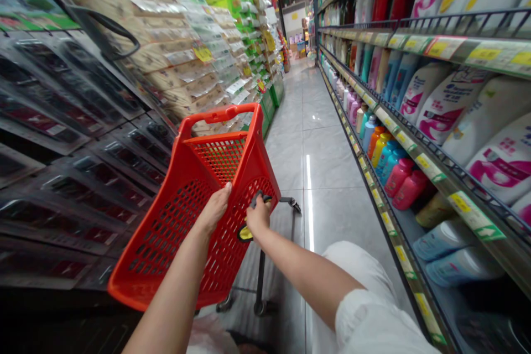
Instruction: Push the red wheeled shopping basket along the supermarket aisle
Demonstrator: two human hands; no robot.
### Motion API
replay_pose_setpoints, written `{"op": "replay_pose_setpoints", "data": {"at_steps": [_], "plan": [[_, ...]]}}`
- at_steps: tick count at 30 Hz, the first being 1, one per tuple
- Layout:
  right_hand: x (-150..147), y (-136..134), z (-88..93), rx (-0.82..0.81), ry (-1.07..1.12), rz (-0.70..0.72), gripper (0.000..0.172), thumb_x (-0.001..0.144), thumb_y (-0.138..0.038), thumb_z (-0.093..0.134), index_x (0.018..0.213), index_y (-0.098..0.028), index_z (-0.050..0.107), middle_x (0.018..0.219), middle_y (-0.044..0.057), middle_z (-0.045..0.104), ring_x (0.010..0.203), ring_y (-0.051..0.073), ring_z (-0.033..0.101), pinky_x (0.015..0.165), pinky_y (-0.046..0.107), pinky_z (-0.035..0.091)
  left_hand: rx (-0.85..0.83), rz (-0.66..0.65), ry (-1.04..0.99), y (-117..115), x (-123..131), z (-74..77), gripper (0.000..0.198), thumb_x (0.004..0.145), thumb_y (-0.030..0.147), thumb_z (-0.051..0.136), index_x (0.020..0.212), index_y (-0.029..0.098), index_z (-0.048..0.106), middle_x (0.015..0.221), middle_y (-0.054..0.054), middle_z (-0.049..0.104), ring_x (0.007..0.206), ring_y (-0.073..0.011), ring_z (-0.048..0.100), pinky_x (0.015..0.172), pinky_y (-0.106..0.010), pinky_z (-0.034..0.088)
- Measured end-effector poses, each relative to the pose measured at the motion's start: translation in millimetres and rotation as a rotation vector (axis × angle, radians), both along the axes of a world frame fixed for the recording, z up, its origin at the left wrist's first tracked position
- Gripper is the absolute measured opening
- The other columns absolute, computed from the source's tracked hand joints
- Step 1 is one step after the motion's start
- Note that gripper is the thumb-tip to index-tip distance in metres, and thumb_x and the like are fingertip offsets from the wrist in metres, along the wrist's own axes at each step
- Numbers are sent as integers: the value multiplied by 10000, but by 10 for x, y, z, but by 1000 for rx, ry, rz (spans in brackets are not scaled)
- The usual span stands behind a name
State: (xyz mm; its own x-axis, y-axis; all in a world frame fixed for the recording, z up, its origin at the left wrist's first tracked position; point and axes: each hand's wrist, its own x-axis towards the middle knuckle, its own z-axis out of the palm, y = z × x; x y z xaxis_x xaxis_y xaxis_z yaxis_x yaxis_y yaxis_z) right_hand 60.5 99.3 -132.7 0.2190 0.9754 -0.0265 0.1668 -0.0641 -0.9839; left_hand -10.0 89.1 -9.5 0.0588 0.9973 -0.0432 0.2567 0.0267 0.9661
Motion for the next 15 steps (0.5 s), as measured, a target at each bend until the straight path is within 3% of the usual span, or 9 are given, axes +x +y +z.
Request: {"op": "replay_pose_setpoints", "data": {"at_steps": [4,7,11,15], "plan": [[170,-80,452,227,45,25,628,763,-149,482,1374,-292,469,1095,50,548,989,177,591,899,295,475,4,9,-42,58,-12,-32,756,629,769,569,947,98,708,908,-128,733,992,-284,625,947,-384,427],[318,-177,683,375,-92,58,609,801,-159,505,1372,-364,456,1170,47,491,1072,198,556,923,303,456,23,13,-40,76,-41,-65,760,626,760,577,964,93,707,931,-126,732,1026,-284,613,971,-384,410],[441,-66,915,405,-405,184,516,848,-203,522,1309,-434,511,1116,47,462,986,220,574,853,328,469,54,-1,16,52,-89,-104,742,670,755,532,942,91,716,890,-112,735,992,-282,622,955,-380,419],[499,169,1031,363,-508,109,505,874,-199,485,1326,-423,496,1154,59,447,954,226,575,796,322,476,55,33,51,42,-116,-163,759,716,763,454,946,92,723,857,-123,736,1031,-299,618,917,-389,446]]}}
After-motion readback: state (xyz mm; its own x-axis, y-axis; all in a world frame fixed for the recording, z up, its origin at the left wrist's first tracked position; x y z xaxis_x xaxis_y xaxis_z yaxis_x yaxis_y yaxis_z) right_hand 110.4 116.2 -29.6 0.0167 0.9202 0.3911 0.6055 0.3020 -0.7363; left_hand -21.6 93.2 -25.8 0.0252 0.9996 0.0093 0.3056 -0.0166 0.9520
